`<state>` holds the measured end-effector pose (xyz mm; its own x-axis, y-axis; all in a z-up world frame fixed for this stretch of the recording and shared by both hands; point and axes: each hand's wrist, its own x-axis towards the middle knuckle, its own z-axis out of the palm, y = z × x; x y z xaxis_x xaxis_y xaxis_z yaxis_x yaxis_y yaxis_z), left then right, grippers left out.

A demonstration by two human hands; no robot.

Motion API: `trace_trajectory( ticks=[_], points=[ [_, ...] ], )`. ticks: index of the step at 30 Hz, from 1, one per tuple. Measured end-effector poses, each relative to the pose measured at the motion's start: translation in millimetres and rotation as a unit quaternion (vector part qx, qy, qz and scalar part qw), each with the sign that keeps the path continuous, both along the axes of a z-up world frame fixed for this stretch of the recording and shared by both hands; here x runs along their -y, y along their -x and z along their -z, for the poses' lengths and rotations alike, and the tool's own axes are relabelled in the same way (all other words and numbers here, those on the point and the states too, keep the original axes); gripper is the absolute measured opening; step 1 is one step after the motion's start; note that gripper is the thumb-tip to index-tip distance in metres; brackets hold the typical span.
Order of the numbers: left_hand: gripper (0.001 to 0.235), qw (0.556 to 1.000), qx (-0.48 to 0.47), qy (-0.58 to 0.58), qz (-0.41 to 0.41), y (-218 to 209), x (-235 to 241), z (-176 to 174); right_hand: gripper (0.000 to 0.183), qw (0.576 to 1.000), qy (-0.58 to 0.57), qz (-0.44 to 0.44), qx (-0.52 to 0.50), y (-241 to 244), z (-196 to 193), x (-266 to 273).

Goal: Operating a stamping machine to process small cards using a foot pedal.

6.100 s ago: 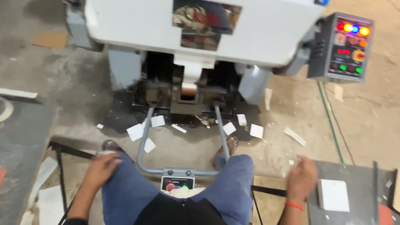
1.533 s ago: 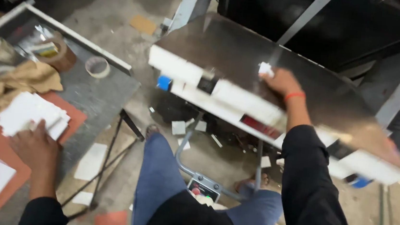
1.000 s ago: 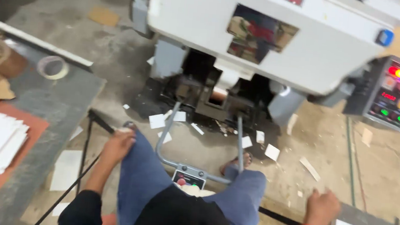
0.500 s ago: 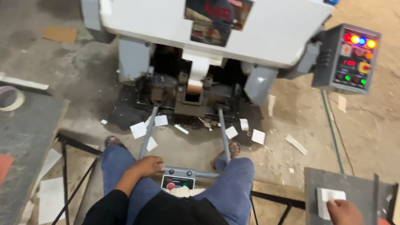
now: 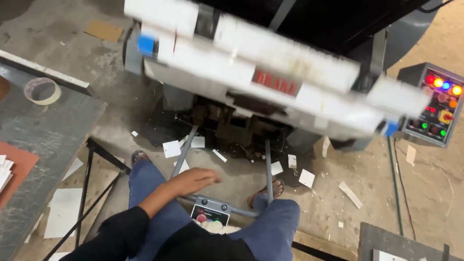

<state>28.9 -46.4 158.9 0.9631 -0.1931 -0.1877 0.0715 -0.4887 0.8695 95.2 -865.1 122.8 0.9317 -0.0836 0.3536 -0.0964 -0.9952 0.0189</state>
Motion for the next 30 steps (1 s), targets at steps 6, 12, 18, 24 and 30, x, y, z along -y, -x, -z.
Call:
trace_trajectory(
  ticks=[6,12,18,24,30],
  points=[
    [0.034,0.974,0.213,0.026,0.069,-93,37,-122,0.027,0.984,-0.062,-0.074,0.148,-101,-130,-285],
    [0.046,0.915,0.276,-0.286,-0.071,-123,48,-52,0.046,0.884,-0.177,-0.421,0.099,-115,-89,-556],
    [0.084,0.933,0.193,-0.304,-0.004,25,11,-51,0.045,0.861,-0.178,-0.473,-0.058,-131,-25,-636],
    [0.02,0.825,0.215,-0.462,-0.244,157,-120,-86,0.036,0.851,-0.104,-0.513,-0.031,-216,-49,-655],
    [0.025,0.556,0.182,-0.621,-0.521,281,-221,-61,0.057,0.846,0.047,-0.482,-0.224,-318,-162,-717]
  ],
)
